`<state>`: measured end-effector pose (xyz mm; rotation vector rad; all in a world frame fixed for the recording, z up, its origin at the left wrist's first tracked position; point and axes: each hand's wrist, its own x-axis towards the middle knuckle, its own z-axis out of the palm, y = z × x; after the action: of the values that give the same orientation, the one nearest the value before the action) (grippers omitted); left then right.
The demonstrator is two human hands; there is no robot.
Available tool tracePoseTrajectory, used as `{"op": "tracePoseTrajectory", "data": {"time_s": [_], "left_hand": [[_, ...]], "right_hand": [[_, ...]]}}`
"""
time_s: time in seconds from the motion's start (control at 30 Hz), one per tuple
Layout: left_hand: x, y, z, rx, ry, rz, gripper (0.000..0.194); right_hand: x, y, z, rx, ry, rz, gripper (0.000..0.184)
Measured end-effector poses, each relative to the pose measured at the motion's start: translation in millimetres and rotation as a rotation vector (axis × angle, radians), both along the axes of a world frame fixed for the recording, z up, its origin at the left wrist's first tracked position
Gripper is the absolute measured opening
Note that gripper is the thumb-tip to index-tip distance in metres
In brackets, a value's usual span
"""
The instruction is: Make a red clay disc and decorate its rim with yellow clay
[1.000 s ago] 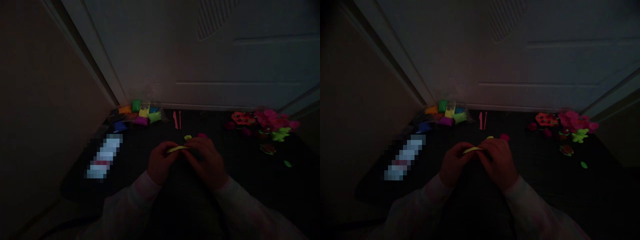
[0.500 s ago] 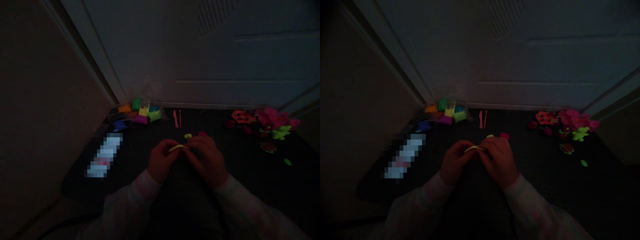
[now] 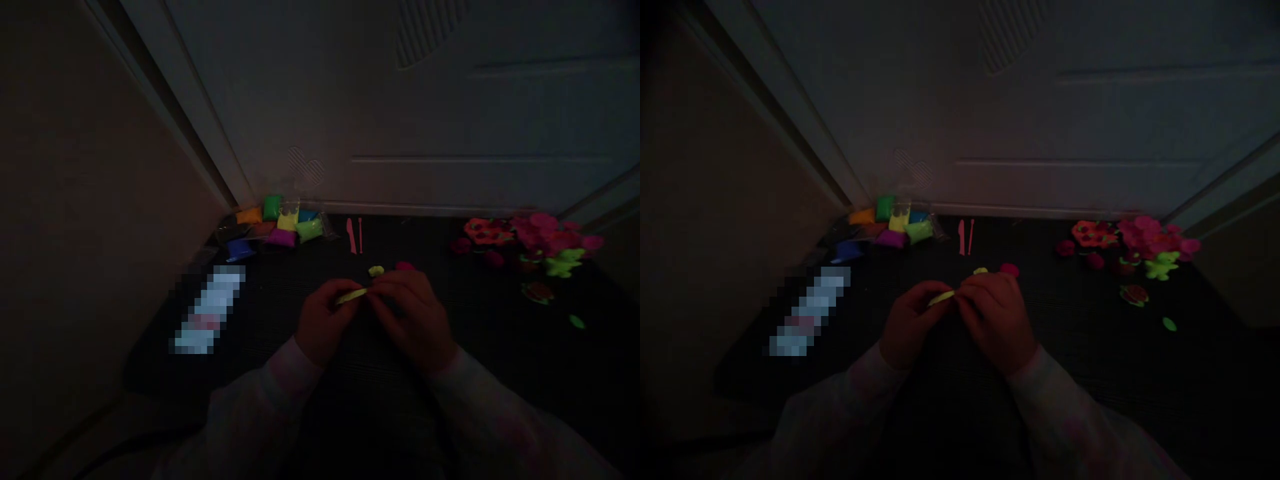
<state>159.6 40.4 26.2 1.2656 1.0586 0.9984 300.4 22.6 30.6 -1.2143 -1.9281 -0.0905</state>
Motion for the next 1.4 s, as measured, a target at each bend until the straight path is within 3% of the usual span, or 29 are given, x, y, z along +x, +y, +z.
{"op": "tracePoseTrajectory", "data": {"time_s": [1.03, 1.4], "left_hand": [[1.5, -0.3, 1.7, -0.014, -0.087, 0.033, 0.017], [2.4, 0.9, 1.5, -0.087, -0.153, 0.053, 0.015]], "right_hand": [[0.5, -0.1, 1.1, 0.021, 0.023, -0.024, 0.01], [0.8, -1.2, -1.5, 0.015, 0.044, -0.057, 0.015]]}}
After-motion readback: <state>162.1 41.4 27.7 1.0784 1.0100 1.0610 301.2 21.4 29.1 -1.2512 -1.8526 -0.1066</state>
